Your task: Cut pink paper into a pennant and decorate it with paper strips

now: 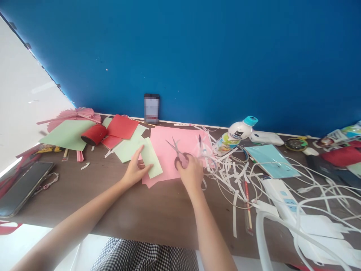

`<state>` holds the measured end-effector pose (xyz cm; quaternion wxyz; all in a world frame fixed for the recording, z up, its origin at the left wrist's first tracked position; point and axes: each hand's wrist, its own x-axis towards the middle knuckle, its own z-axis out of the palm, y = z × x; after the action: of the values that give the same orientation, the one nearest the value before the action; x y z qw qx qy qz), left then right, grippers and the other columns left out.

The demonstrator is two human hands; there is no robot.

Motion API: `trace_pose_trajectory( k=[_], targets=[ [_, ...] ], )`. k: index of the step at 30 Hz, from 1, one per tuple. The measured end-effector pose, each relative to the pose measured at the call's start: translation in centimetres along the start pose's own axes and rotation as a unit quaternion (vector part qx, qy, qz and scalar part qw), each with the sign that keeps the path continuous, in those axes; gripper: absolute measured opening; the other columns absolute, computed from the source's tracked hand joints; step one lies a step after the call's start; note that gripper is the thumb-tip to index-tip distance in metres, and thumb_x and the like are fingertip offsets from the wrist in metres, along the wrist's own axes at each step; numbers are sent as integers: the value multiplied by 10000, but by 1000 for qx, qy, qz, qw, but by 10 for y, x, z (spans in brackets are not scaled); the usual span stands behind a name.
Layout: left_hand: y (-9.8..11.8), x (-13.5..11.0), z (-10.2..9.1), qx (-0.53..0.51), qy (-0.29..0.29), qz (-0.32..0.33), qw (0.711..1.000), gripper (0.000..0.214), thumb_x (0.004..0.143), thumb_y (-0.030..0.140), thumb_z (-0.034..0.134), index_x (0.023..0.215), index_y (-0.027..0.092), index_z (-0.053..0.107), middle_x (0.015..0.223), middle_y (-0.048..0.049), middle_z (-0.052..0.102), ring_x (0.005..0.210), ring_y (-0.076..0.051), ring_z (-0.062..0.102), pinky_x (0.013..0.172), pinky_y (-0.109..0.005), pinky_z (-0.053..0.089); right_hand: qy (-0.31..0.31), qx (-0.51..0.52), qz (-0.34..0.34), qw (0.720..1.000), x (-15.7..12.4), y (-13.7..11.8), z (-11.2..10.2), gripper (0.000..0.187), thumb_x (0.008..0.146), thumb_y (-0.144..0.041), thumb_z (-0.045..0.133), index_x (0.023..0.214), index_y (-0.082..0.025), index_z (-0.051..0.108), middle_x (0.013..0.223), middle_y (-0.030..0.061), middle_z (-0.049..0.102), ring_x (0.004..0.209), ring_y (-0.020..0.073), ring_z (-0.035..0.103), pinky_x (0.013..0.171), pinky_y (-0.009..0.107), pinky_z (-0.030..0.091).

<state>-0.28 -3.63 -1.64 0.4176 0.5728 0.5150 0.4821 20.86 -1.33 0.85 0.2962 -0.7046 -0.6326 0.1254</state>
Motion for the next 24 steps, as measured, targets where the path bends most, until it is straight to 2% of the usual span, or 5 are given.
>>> trace_pose_trajectory(
  k=[4, 8, 11, 19, 24],
  targets=[
    [-1, 1, -1, 10, 23, 5, 1000, 756, 736, 280, 605, 1362, 323, 183, 1416, -106, 226, 895, -161, 550, 715, -297, 503, 14, 58, 39, 997, 2, -3, -6, 472, 705, -499, 522, 1044, -173, 555, 992, 113, 581, 968, 286, 471, 836, 408, 355],
    [-1, 3, -1, -3, 38, 14, 999, 710, 734, 275, 609, 1345, 309, 250, 1378, -104, 293, 903, -167, 548, 727, -305, 499, -18, 193, 85, 977, 3, -5, -9, 439, 766, -582, 392, 821, -180, 560, 807, 79, 583, 789, 223, 522, 732, 352, 406],
    [0, 4, -2, -11, 58, 9, 998, 662, 744, 292, 597, 1330, 302, 289, 1353, -93, 327, 940, -177, 540, 733, -296, 500, -30, 258, 57, 964, 3, -6, -10, 409, 769, -586, 396, 663, -203, 494, 652, 34, 523, 686, 192, 502, 651, 313, 405],
    [5, 5, -6, -40, 103, 5, 994, 763, 714, 330, 632, 1348, 312, 208, 1402, -99, 236, 979, -198, 553, 691, -267, 522, -297, 293, -38, 908, -6, -17, -18, 369, 782, -498, 453, 595, -182, 482, 575, -8, 466, 591, 139, 456, 582, 261, 354],
    [8, 5, -6, -60, 119, 2, 991, 796, 703, 332, 647, 1355, 314, 191, 1416, -96, 206, 985, -199, 548, 692, -268, 528, -363, 258, -73, 892, -10, -20, -22, 348, 781, -460, 478, 573, -187, 418, 575, -33, 418, 575, 122, 412, 577, 252, 314]
  ],
)
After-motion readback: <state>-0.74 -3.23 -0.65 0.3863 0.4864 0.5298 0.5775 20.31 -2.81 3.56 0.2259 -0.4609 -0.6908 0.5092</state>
